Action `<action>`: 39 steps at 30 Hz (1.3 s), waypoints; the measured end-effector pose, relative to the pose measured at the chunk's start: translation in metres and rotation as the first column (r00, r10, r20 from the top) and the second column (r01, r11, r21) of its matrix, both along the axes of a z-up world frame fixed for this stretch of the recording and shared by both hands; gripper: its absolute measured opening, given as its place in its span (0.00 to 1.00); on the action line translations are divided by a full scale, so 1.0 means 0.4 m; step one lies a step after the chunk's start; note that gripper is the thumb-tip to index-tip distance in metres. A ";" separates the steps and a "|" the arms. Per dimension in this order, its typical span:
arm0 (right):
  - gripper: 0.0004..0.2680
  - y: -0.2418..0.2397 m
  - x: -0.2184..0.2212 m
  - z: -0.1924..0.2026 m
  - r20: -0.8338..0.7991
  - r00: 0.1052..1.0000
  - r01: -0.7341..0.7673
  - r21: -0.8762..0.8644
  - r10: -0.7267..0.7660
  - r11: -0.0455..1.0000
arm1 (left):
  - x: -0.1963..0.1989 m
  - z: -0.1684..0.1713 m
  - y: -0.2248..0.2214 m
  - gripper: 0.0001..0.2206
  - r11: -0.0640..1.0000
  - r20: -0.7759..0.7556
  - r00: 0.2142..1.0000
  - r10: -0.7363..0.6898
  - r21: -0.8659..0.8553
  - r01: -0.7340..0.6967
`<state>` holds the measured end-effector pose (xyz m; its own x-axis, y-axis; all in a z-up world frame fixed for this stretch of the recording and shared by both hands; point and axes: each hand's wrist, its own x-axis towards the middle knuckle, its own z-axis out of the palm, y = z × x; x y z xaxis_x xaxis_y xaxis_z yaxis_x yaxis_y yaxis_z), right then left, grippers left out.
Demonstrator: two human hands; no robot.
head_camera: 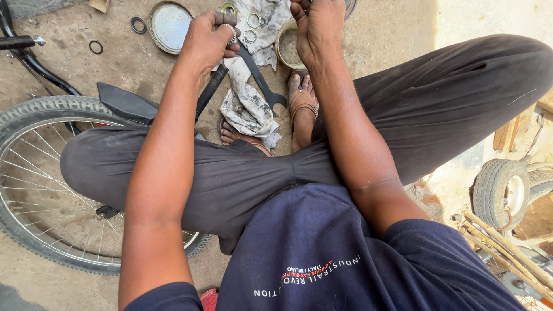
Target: The person is repairing a bicycle bearing by applying grease to a metal race, placing small ball bearings into it by hand, and then sliding the assembled components onto a bicycle axle.
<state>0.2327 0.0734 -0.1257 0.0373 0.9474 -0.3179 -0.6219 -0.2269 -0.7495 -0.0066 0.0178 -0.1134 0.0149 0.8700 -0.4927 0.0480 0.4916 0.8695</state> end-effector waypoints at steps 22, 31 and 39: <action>0.08 -0.029 -0.023 0.056 0.037 0.999 0.014 -0.188 -0.008 0.982 | 0.272 -0.344 0.233 0.12 0.738 -0.868 0.247 -0.431 -0.181 0.650; 0.09 -0.004 -0.005 0.079 -0.070 0.998 -0.011 -0.142 0.001 0.990 | 0.188 -0.307 0.200 0.13 0.779 -0.913 0.383 -0.143 0.135 0.612; 0.10 -0.023 0.060 0.204 -0.544 0.799 -0.175 0.196 0.256 0.965 | 0.065 -0.306 0.085 0.18 0.731 -0.954 0.229 -0.193 0.016 0.682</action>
